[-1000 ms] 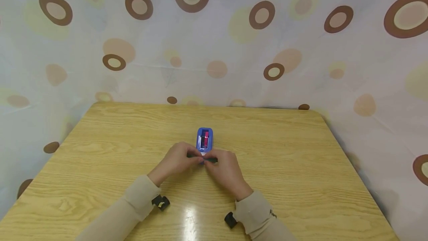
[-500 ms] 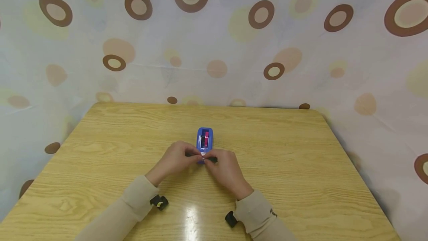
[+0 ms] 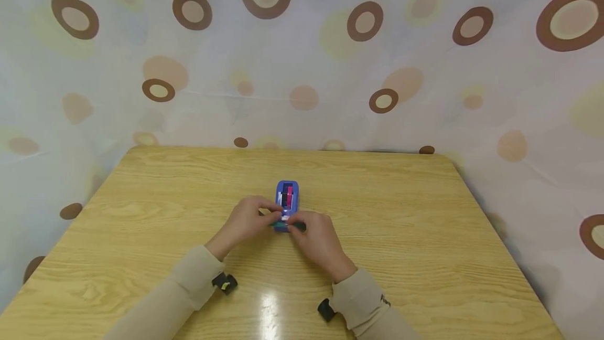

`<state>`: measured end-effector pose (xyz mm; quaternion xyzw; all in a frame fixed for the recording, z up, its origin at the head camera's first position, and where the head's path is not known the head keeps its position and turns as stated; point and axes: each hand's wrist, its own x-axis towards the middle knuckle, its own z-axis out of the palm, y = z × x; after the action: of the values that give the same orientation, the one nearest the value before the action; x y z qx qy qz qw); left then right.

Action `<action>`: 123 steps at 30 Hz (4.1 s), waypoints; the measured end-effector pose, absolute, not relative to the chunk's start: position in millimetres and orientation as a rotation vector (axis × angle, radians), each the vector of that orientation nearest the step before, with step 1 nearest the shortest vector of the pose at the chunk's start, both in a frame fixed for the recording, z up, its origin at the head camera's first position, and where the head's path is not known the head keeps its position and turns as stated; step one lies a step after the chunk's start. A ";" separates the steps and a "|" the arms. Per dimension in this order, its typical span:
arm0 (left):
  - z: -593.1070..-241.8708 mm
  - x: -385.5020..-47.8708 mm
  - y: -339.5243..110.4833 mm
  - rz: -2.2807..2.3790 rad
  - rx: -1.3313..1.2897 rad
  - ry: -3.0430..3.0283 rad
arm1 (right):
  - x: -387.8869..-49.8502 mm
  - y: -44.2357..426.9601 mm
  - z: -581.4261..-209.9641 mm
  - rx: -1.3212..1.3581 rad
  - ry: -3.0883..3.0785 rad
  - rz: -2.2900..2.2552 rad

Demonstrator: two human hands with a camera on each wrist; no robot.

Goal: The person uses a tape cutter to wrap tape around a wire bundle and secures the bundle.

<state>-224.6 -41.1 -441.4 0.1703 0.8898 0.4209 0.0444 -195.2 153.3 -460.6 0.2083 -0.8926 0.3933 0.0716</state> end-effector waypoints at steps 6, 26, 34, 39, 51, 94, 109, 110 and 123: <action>-446.0 -228.2 -41.6 1.249 0.509 2.687 | -195.4 153.7 -464.1 0.670 -2.674 1.154; -453.0 -235.1 -44.5 1.245 0.534 2.623 | -196.8 150.7 -469.9 0.694 -2.757 1.158; -448.8 -231.9 -41.5 1.191 0.554 2.697 | -194.4 158.0 -453.2 0.647 -2.721 1.165; -440.4 -228.3 -40.4 1.198 0.538 2.663 | -196.7 163.5 -448.9 0.707 -2.762 1.139; -419.5 -221.0 -50.9 1.188 0.625 2.758 | -198.3 159.0 -433.3 0.843 -2.642 1.123; -349.2 -175.2 -53.0 1.276 0.961 3.025 | -178.0 143.1 -377.7 0.969 -1.870 0.742; -345.9 -172.4 -54.4 1.340 0.935 3.012 | -177.6 139.8 -377.6 0.967 -1.828 0.733; -346.2 -172.5 -54.4 1.334 0.943 3.020 | -177.2 140.0 -377.2 0.966 -1.842 0.735; -347.9 -170.9 -52.7 1.208 1.191 3.208 | -168.4 145.1 -372.1 0.917 -2.059 0.851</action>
<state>-170.9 -52.7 -347.9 0.3186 0.8579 0.3230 -0.2412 -168.4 145.1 -372.1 0.3555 -0.7979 0.3299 0.3580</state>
